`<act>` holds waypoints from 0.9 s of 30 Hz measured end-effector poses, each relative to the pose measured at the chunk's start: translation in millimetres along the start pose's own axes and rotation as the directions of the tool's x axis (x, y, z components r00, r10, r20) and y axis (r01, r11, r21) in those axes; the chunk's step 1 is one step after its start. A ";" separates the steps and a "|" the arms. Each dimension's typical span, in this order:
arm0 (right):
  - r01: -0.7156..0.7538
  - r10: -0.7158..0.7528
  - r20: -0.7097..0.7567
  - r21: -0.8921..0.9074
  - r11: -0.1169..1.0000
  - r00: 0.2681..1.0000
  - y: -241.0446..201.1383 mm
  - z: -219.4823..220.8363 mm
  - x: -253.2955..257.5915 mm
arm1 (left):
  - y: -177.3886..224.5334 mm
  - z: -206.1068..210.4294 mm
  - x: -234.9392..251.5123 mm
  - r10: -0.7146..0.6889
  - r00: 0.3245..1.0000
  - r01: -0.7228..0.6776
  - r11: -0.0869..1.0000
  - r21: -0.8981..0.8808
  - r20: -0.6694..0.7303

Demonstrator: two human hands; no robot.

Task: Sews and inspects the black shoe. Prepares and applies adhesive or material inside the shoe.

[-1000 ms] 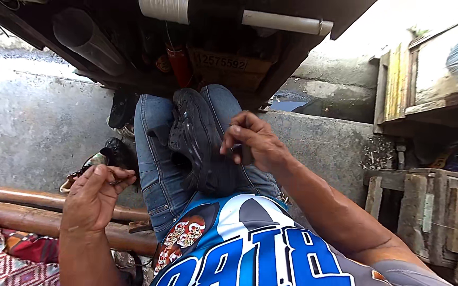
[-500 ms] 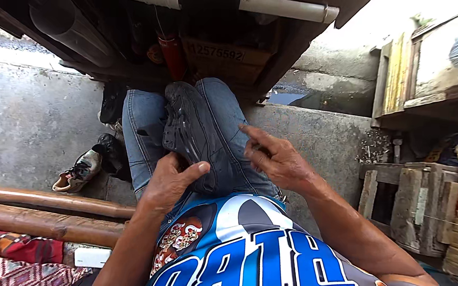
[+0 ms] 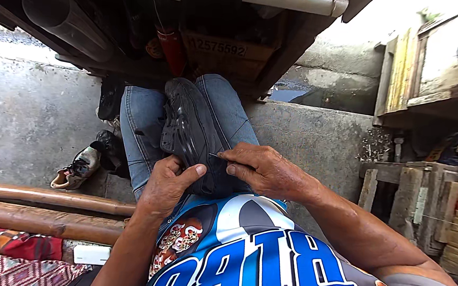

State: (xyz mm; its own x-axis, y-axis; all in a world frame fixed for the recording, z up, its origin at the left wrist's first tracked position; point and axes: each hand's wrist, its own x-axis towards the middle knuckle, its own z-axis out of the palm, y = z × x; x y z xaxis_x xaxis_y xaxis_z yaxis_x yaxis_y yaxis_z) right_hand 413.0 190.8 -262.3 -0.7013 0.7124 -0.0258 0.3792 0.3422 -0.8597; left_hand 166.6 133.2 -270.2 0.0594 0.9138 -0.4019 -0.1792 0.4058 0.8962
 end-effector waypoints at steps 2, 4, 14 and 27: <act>0.008 -0.008 0.004 -0.016 1.000 1.000 -0.6 -1.2 0.3 | -0.5 0.4 0.1 0.000 1.000 0.000 1.000 0.001 0.003; 0.016 -0.015 0.020 -0.036 0.999 1.000 -1.6 -3.2 2.2 | -0.7 0.6 0.1 0.000 1.000 0.000 1.000 -0.001 0.004; 0.100 -0.030 0.264 -0.255 0.962 0.964 -10.4 -33.3 35.9 | 2.6 6.3 1.4 0.017 0.998 -0.021 0.998 0.062 0.066; 0.085 0.123 0.341 -0.535 0.840 0.932 -31.3 -13.3 60.8 | -1.9 7.0 8.1 0.081 0.993 -0.092 0.987 0.135 0.087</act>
State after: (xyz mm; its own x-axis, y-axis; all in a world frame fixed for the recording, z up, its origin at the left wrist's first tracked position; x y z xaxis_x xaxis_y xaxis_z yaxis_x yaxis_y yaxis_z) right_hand 366.5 231.5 -230.2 -0.8128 0.4969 -0.3040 0.5822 0.6760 -0.4518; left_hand 174.3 140.0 -273.9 0.1303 0.9416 -0.3104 -0.0492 0.3188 0.9465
